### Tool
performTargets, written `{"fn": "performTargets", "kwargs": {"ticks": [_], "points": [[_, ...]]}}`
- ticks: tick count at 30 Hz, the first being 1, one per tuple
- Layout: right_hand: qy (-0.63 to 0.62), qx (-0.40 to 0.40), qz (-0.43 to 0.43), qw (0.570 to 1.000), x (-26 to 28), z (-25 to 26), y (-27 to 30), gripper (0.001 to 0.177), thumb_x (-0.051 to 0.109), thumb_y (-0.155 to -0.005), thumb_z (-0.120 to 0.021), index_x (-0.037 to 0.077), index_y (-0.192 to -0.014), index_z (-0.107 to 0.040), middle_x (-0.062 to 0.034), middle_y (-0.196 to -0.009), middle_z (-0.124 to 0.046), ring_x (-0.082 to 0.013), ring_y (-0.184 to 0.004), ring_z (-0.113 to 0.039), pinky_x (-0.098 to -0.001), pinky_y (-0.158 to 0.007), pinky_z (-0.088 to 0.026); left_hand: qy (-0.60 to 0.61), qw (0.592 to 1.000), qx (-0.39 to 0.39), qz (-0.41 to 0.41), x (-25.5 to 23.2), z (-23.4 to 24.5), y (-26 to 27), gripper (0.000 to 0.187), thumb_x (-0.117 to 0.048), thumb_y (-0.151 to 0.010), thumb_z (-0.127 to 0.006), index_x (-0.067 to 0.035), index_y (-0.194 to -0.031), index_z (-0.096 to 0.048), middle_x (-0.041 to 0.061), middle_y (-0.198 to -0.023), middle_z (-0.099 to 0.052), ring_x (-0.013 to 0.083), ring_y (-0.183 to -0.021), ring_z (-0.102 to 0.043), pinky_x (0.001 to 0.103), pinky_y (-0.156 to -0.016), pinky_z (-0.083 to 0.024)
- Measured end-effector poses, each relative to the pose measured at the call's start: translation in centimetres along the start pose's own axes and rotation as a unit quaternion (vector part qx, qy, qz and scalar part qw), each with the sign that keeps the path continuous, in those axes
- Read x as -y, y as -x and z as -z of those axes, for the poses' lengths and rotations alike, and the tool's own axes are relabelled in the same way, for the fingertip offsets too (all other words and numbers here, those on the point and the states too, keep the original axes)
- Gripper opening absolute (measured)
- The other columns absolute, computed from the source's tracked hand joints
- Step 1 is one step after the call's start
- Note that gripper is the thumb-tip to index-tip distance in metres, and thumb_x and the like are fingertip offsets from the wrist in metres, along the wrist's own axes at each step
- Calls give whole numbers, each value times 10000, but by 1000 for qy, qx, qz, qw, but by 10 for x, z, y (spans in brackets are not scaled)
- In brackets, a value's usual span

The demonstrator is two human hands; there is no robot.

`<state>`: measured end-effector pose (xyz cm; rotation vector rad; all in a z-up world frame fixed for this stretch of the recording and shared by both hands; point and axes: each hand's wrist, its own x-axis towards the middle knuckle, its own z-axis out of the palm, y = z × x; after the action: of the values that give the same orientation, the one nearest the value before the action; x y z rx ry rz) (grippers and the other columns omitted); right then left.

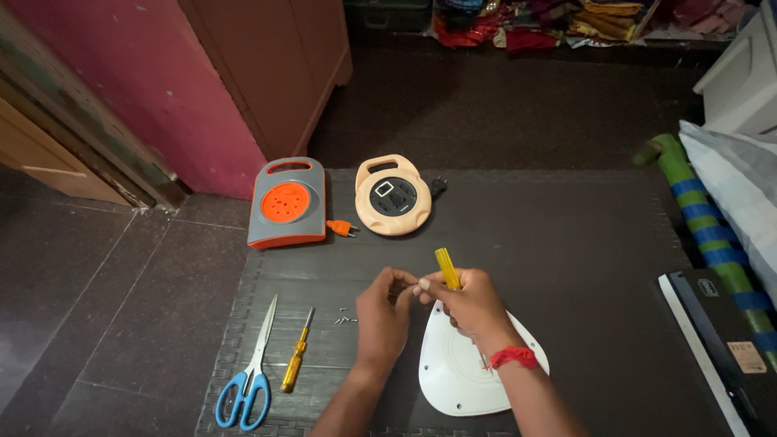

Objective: The person assembles a round power extension cord by wrapping the white cable around the black spool and fitting it into the white triangular casing.

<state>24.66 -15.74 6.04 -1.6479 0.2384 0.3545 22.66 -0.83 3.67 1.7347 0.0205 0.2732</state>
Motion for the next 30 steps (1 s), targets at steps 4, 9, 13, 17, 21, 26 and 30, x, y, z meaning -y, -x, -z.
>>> {"fn": "performTargets", "kwargs": {"ticks": [4, 9, 13, 17, 21, 26, 30], "points": [[-20, 23, -20, 999, -3, 7, -3, 226, 226, -873, -796, 0, -878, -775, 23, -566, -535, -34, -391, -356, -231, -344, -242, 28, 1000, 5, 10, -1, 1, -2, 172, 20, -858, -742, 5, -992, -635, 59, -828, -736, 72, -761, -693, 232, -679, -562], [-52, 50, -52, 996, -6, 13, -4, 208, 202, -886, -753, 1, -940, -744, -1, -645, -634, -27, -407, -377, -220, -350, -244, 36, 999, 3, 4, 4, -1, -1, 193, -8, -859, -772, 6, -1004, -645, 63, -801, -737, 68, -737, -670, 239, -664, -546], [-24, 23, -33, 999, -3, 15, -5, 190, 197, -870, -761, 26, -953, -761, -10, -702, -670, -23, -450, -416, -216, -379, -290, -2, 1000, 11, 9, 10, 0, -2, 183, -74, -867, -791, 7, -980, -672, 83, -821, -747, 102, -738, -687, 267, -681, -555], [-45, -107, -23, 993, -7, 37, -11, 174, 201, -887, -744, 52, -976, -746, -7, -737, -649, -35, -478, -426, -232, -404, -313, -81, 994, 50, 55, 26, -1, 2, 260, -233, -913, -774, -17, -1046, -718, 126, -899, -785, 173, -807, -767, 304, -754, -584], [-26, -233, -56, 971, -16, 63, -22, 143, 144, -894, -722, 47, -992, -761, -2, -736, -657, -50, -509, -469, -255, -425, -341, -156, 980, 117, 34, 31, -5, 9, 484, -290, -764, -860, -24, -1141, -714, 150, -1007, -771, 253, -862, -761, 353, -784, -594], [58, -256, -104, 959, -26, 75, -20, 169, 124, -901, -743, 18, -1024, -787, -40, -679, -591, -110, -538, -474, -286, -446, -353, -169, 966, 188, 57, 19, -6, 19, 584, -336, -687, -893, -32, -1144, -696, 149, -915, -775, 249, -794, -781, 352, -767, -620], [139, -207, -127, 960, -25, 64, -19, 186, 165, -906, -759, 27, -1030, -782, -78, -679, -642, -127, -557, -526, -292, -526, -411, -196, 964, 172, 57, 19, -10, 18, 597, -385, -659, -924, -31, -1098, -726, 143, -857, -763, 248, -737, -761, 361, -719, -603]]}}
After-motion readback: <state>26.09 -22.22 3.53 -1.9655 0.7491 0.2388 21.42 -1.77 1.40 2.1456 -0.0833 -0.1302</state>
